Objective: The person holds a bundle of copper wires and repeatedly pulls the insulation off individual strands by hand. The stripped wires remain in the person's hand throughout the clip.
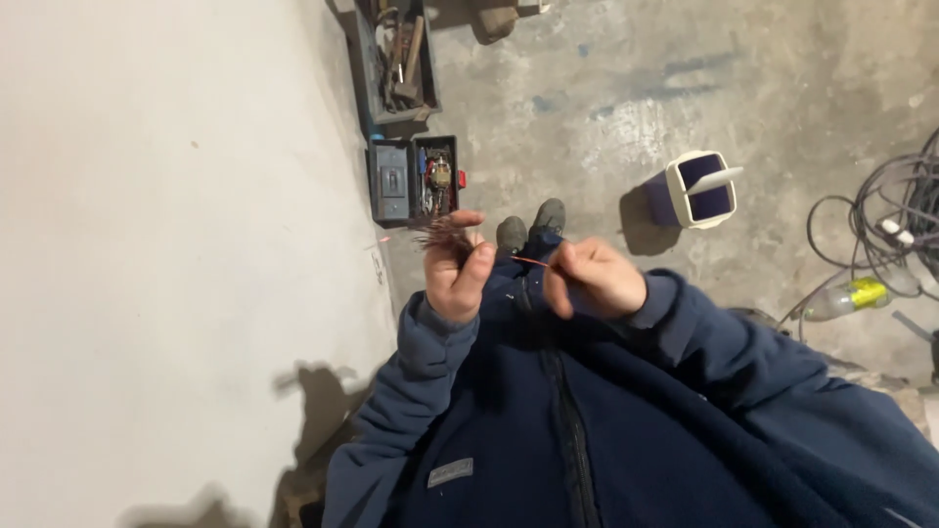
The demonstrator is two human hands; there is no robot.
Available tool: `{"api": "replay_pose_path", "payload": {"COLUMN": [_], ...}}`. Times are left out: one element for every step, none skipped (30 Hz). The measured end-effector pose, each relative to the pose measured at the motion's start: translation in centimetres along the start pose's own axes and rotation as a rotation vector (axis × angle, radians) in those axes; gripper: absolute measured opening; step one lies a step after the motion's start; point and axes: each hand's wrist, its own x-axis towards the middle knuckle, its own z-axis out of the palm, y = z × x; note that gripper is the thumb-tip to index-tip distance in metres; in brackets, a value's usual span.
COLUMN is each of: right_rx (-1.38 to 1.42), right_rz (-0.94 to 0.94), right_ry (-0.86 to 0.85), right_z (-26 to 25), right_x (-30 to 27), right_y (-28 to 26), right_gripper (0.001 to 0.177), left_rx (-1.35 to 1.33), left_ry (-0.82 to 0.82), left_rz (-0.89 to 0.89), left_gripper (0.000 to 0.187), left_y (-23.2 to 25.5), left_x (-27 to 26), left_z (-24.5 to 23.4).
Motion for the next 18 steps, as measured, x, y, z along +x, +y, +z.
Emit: {"api": "replay_pose_path", "payload": {"right_rx": [0.004, -0.292, -0.591, -0.592, -0.932, -1.274, -1.277, -1.202, -1.128, -1.13, -1.07, -1.008, -1.01, -0.9, -0.789, -0.789, -0.678, -0.562], "right_rz": [0.0, -0.185, -0.366, -0.366, -0.565, -0.761, -0.757, -0.736, -0.713, -0.715, -0.693, -0.671, -0.674, -0.625, -0.577, -0.577, -0.528, -0.471], "right_ry": [0.012, 0.084, 0.156, 0.165, 0.233, 0.3, 0.308, 0.268, 0.229, 0.227, 0.198, 0.165, 0.159, 0.126, 0.093, 0.09, 0.053, 0.017], "right_z": [0.6, 1.2, 1.7, 1.6, 1.6, 1.5, 1.1, 0.5, -0.1, -0.3, -0.5, -0.7, -0.8, -0.8, -0.8, -0.8, -0.7, -0.5], "right_x": [0.1, 0.3, 0.6, 0.6, 0.6, 0.6, 0.5, 0.5, 0.5, 0.4, 0.3, 0.1, -0.1, -0.5, -0.9, -1.1, -1.3, -1.8], "right_y": [-2.3, -4.6, -7.0, -7.3, -7.6, -7.9, -6.8, -5.8, -4.8, -4.7, -4.7, -4.6, -4.7, -4.7, -4.7, -4.7, -4.7, -4.6], "right_gripper": [0.041, 0.041, 0.043, 0.043, 0.042, 0.042, 0.042, 0.035, 0.029, 0.029, 0.028, 0.027, 0.027, 0.027, 0.027, 0.027, 0.028, 0.028], "left_rx": [-0.002, -0.081, -0.159, -0.16, -0.171, -0.182, -0.182, -0.195, -0.208, -0.21, -0.196, -0.183, -0.184, -0.129, -0.073, -0.072, -0.101, -0.13], "left_ry": [-0.011, 0.008, 0.027, 0.019, 0.066, 0.112, 0.104, 0.095, 0.085, 0.086, 0.077, 0.072, 0.077, 0.046, 0.015, 0.018, 0.015, 0.014], "left_rz": [-0.006, -0.005, -0.005, -0.007, -0.068, -0.129, -0.131, -0.119, -0.106, -0.103, -0.087, -0.07, -0.066, -0.055, -0.044, -0.044, -0.029, -0.023], "left_gripper": [0.036, 0.038, 0.04, 0.04, 0.041, 0.042, 0.042, 0.042, 0.042, 0.042, 0.042, 0.042, 0.042, 0.042, 0.042, 0.042, 0.042, 0.042], "left_y": [0.0, -0.1, -0.1, 0.0, 0.1, 0.2, 0.1, 0.0, 0.0, -0.2, -0.4, -0.6, -0.4, -0.2, 0.0, 0.1, 0.2, 0.2], "left_x": [-0.1, 0.0, 0.1, 0.1, 0.1, 0.1, 0.0, 0.1, 0.2, 0.2, 0.1, -0.1, -0.2, -0.2, -0.2, -0.2, -0.1, -0.4], "left_z": [0.1, 0.2, 0.2, 0.4, 0.5, 0.7, 0.7, 0.7, 0.7, 0.6, 0.5, 0.5, 0.5, 0.4, 0.4, 0.5, 0.6, 0.7]}}
